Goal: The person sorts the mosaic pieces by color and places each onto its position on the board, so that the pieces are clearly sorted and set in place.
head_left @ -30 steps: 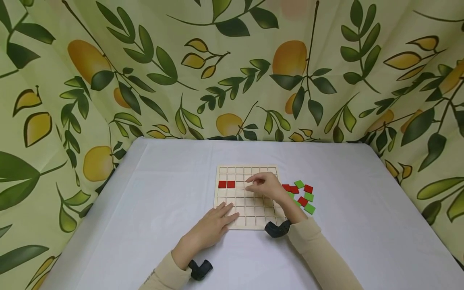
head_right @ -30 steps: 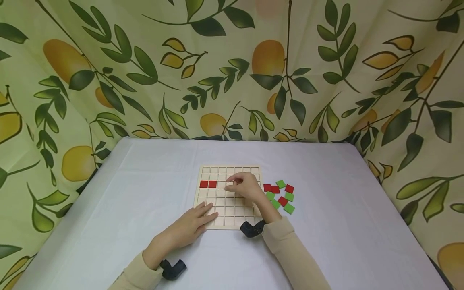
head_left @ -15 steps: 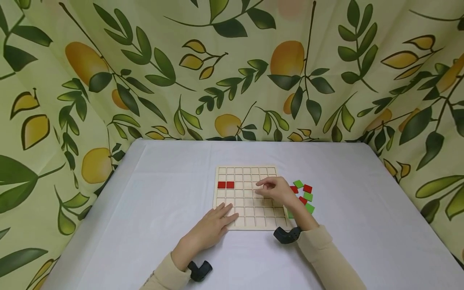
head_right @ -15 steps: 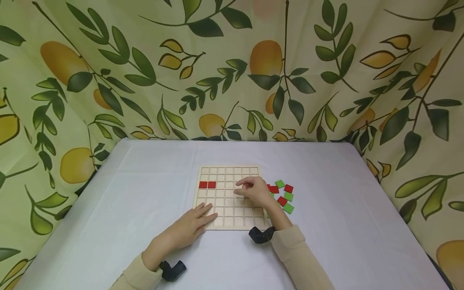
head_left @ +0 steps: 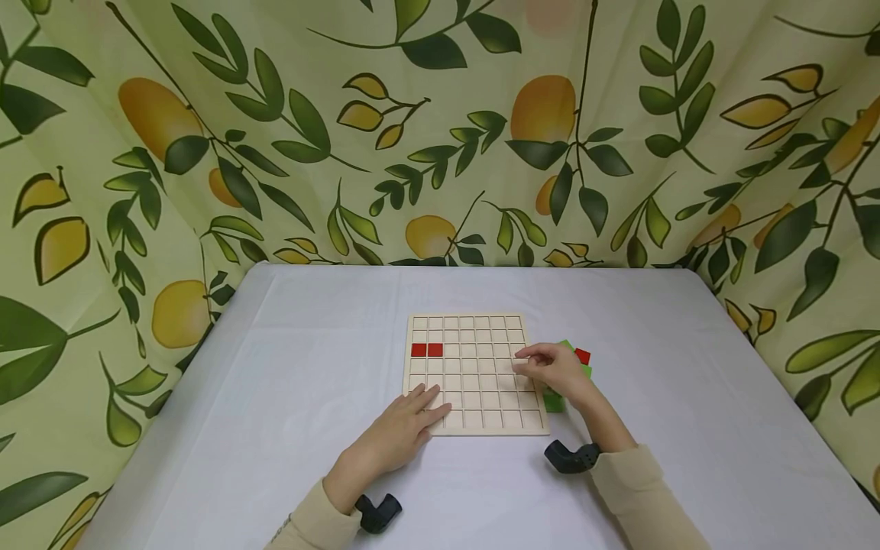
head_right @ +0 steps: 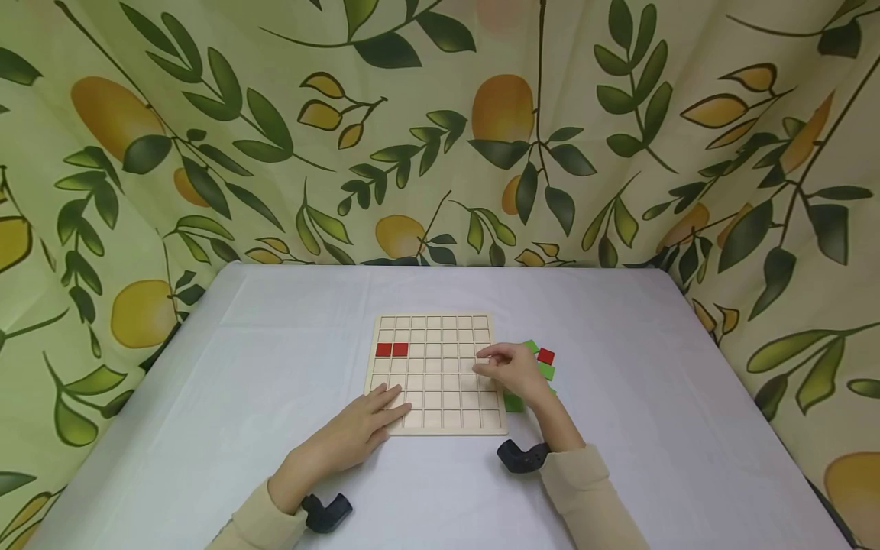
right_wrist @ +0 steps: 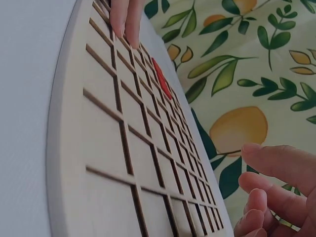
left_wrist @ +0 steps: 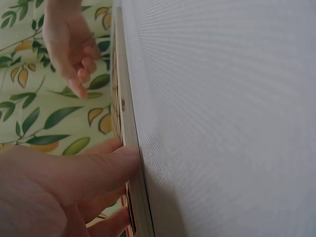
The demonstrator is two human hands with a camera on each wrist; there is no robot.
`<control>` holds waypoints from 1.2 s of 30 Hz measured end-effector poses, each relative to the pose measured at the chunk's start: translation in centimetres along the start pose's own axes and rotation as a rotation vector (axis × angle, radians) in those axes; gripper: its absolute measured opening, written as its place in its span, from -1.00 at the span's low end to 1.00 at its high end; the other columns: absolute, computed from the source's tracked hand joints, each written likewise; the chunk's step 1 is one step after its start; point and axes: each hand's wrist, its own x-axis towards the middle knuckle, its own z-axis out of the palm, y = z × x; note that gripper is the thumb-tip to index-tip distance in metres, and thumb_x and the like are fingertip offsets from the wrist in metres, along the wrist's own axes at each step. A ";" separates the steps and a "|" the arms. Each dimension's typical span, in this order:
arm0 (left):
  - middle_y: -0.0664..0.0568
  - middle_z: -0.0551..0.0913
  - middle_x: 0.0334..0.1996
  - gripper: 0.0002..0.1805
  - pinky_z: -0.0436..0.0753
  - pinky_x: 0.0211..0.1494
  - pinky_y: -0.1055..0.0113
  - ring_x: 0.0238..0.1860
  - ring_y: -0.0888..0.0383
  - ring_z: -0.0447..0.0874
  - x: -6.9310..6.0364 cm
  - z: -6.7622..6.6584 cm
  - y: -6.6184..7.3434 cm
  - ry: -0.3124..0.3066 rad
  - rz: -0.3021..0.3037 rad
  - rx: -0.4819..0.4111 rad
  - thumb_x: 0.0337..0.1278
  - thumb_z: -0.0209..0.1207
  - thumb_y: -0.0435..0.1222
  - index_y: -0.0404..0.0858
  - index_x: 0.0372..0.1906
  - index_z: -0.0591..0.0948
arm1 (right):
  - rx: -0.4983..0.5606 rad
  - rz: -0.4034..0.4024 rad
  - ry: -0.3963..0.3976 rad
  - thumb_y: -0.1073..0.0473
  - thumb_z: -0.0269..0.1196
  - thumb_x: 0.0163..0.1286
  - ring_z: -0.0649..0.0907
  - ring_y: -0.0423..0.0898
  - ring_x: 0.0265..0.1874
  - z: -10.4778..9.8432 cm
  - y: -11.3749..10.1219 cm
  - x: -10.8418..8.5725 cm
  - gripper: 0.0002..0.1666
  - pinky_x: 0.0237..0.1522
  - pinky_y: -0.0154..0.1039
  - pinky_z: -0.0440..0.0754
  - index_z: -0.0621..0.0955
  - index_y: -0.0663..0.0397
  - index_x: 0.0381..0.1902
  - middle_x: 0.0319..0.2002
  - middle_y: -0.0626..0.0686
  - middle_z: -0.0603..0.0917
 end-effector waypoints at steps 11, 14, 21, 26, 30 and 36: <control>-0.13 0.29 0.46 -0.51 0.34 0.45 -0.15 0.49 -0.17 0.19 0.0 0.0 -0.1 -0.002 -0.004 0.002 0.32 0.07 -0.34 -0.14 0.34 0.43 | -0.041 0.042 0.064 0.13 0.38 0.20 0.38 -0.30 -0.63 -2.0 1.9 -1.1 -0.55 -0.59 -0.42 0.41 0.63 0.37 -0.05 -0.59 -0.15 0.44; -0.14 0.29 0.46 -0.51 0.34 0.44 -0.16 0.50 -0.18 0.19 0.0 0.1 -0.1 -0.001 -0.003 0.000 0.32 0.07 -0.34 -0.14 0.34 0.43 | -0.045 0.074 0.076 0.09 0.37 0.21 0.41 -0.28 -0.61 -2.6 2.4 -1.3 -0.52 -0.56 -0.41 0.46 0.63 0.33 -0.01 -0.59 -0.15 0.44; -0.13 0.28 0.46 -0.50 0.33 0.45 -0.15 0.50 -0.17 0.19 0.0 0.1 -0.1 -0.005 0.000 0.004 0.32 0.07 -0.34 -0.14 0.35 0.42 | -0.086 0.137 0.125 0.06 0.32 0.27 0.42 -0.24 -0.58 -3.9 3.3 -1.4 -0.51 -0.54 -0.39 0.44 0.61 0.30 0.05 -0.57 -0.13 0.43; -0.14 0.29 0.46 -0.50 0.34 0.45 -0.14 0.49 -0.17 0.20 -0.1 0.0 0.0 -0.002 0.000 0.006 0.31 0.08 -0.35 -0.14 0.34 0.43 | -0.099 0.171 0.144 0.03 0.32 0.28 0.42 -0.22 -0.53 -4.8 3.9 -1.4 -0.47 -0.52 -0.39 0.43 0.59 0.29 0.07 -0.54 -0.12 0.44; -0.13 0.29 0.46 -0.51 0.34 0.45 -0.14 0.50 -0.17 0.20 0.0 0.0 0.0 0.000 -0.003 0.006 0.32 0.08 -0.34 -0.14 0.34 0.43 | -0.122 0.175 0.167 0.03 0.32 0.29 0.44 -0.19 -0.47 -5.4 4.3 -1.4 -0.48 -0.50 -0.41 0.45 0.59 0.28 0.07 -0.50 -0.10 0.45; -0.12 0.29 0.46 -0.52 0.33 0.46 -0.13 0.50 -0.16 0.19 0.1 0.1 -0.1 -0.001 -0.010 0.005 0.33 0.07 -0.32 -0.13 0.34 0.43 | -0.176 0.171 0.223 0.08 0.28 0.32 0.42 -0.13 -0.39 -6.1 5.1 -1.2 -0.51 -0.49 -0.43 0.42 0.58 0.29 0.10 -0.48 -0.06 0.45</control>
